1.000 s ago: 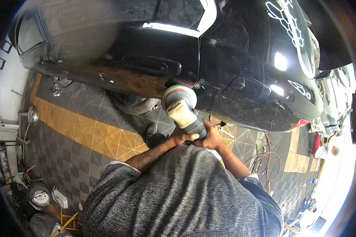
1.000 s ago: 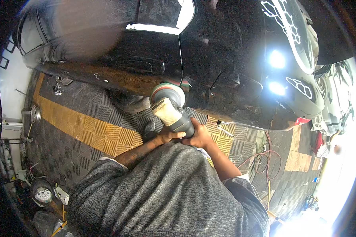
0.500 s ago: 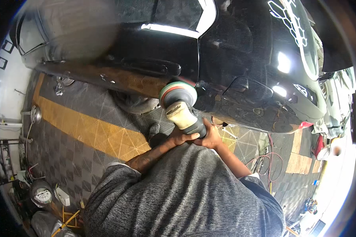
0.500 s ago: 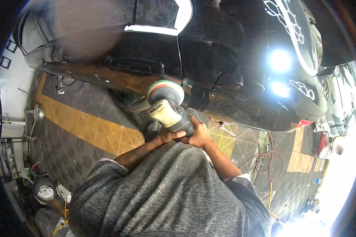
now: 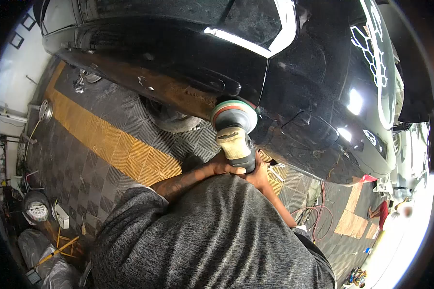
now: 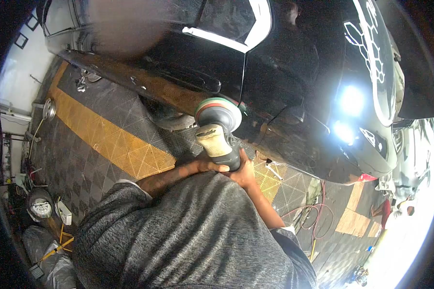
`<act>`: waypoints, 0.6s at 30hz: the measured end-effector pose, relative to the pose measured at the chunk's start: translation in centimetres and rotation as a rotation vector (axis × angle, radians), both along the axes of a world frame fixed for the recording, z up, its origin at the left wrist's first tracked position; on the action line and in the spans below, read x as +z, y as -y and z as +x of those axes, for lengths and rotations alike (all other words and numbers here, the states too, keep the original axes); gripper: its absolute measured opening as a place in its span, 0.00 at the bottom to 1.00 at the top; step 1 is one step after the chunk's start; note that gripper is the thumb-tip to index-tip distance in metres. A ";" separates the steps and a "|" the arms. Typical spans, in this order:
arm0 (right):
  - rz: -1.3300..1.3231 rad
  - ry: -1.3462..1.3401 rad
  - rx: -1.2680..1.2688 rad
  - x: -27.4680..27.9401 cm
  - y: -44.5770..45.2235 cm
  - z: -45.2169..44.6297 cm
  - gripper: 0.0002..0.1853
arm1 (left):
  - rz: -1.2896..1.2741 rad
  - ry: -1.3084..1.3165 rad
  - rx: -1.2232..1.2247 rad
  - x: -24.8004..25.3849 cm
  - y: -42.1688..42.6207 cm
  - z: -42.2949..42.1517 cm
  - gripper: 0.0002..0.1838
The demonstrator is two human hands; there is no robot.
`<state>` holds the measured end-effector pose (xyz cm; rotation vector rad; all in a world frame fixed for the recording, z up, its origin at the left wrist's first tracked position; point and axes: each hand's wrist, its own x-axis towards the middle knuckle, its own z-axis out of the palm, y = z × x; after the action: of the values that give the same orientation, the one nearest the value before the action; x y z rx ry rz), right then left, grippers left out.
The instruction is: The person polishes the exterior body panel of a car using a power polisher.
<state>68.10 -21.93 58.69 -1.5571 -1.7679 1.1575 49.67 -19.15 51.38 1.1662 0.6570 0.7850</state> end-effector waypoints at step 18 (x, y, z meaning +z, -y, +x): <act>-0.230 0.052 -0.096 -4.0 0.6 -4.0 0.52 | 0.001 -0.071 -0.092 -3.5 -0.1 -3.8 0.55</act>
<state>64.07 -22.50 54.69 -1.7990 -1.6179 1.3217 45.86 -19.07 47.92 1.2209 0.6573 0.6683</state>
